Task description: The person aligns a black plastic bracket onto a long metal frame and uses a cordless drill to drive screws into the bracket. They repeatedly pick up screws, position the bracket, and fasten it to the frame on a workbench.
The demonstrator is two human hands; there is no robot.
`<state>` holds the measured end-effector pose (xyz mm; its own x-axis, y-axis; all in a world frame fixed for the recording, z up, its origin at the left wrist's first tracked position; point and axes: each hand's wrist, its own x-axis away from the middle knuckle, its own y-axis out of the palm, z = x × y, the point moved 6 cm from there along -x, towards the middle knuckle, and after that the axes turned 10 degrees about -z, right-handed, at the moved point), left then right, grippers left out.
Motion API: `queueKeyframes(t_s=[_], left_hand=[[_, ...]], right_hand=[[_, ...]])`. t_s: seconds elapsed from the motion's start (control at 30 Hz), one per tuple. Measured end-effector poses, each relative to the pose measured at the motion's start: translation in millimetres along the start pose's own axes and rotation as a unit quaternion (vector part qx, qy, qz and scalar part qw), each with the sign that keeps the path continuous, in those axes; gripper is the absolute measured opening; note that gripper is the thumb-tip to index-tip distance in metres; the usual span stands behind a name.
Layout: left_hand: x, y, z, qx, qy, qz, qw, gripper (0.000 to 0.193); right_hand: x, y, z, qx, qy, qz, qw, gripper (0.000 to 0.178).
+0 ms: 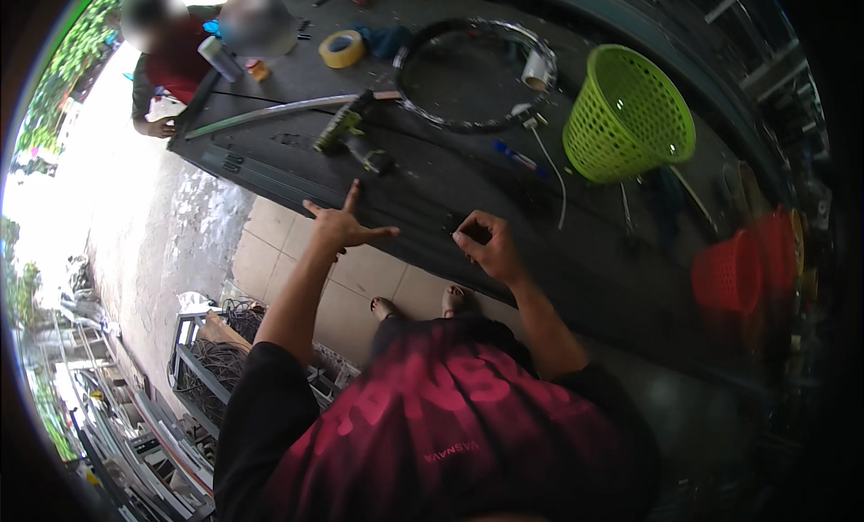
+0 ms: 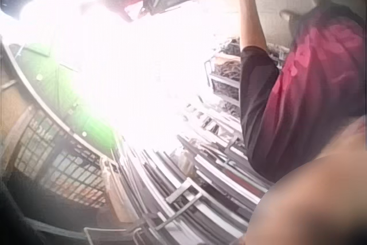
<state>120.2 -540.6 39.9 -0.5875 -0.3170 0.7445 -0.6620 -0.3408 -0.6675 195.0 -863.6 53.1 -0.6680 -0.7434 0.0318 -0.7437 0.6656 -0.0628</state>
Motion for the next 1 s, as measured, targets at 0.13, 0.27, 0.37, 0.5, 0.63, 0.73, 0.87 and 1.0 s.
queueKeyframes(t_s=[0.13,0.27,0.37,0.5,0.63,0.73,0.87,1.0], left_hand=[[-8,10,-3,0.074,0.041,0.032,0.996,0.18],[-24,22,-14,0.078,-0.005,0.023,0.997,0.186],[-26,21,-12,0.065,-0.022,0.025,0.997,0.189],[-9,7,2,0.105,-0.061,-0.043,0.992,0.192],[13,1,9,0.172,-0.067,-0.066,0.981,0.192],[5,6,0,0.183,-0.107,-0.079,0.974,0.191],[-24,9,7,0.063,-0.063,-0.021,0.996,0.188],[-16,15,0,0.119,-0.069,-0.09,0.986,0.19]], right_hand=[[37,-47,-5,0.044,0.01,0.062,0.997,0.013],[53,-83,-12,0.169,-0.018,0.146,0.974,0.014],[56,-105,0,0.247,0.027,0.19,0.95,0.015],[56,-122,9,0.381,0.033,0.223,0.897,0.02],[61,-134,18,0.389,0.1,0.199,0.894,0.022],[64,-135,10,0.444,0.114,0.192,0.868,0.024],[48,-124,2,0.431,0.054,0.194,0.88,0.027],[19,-113,7,0.414,0.031,0.183,0.891,0.027]])
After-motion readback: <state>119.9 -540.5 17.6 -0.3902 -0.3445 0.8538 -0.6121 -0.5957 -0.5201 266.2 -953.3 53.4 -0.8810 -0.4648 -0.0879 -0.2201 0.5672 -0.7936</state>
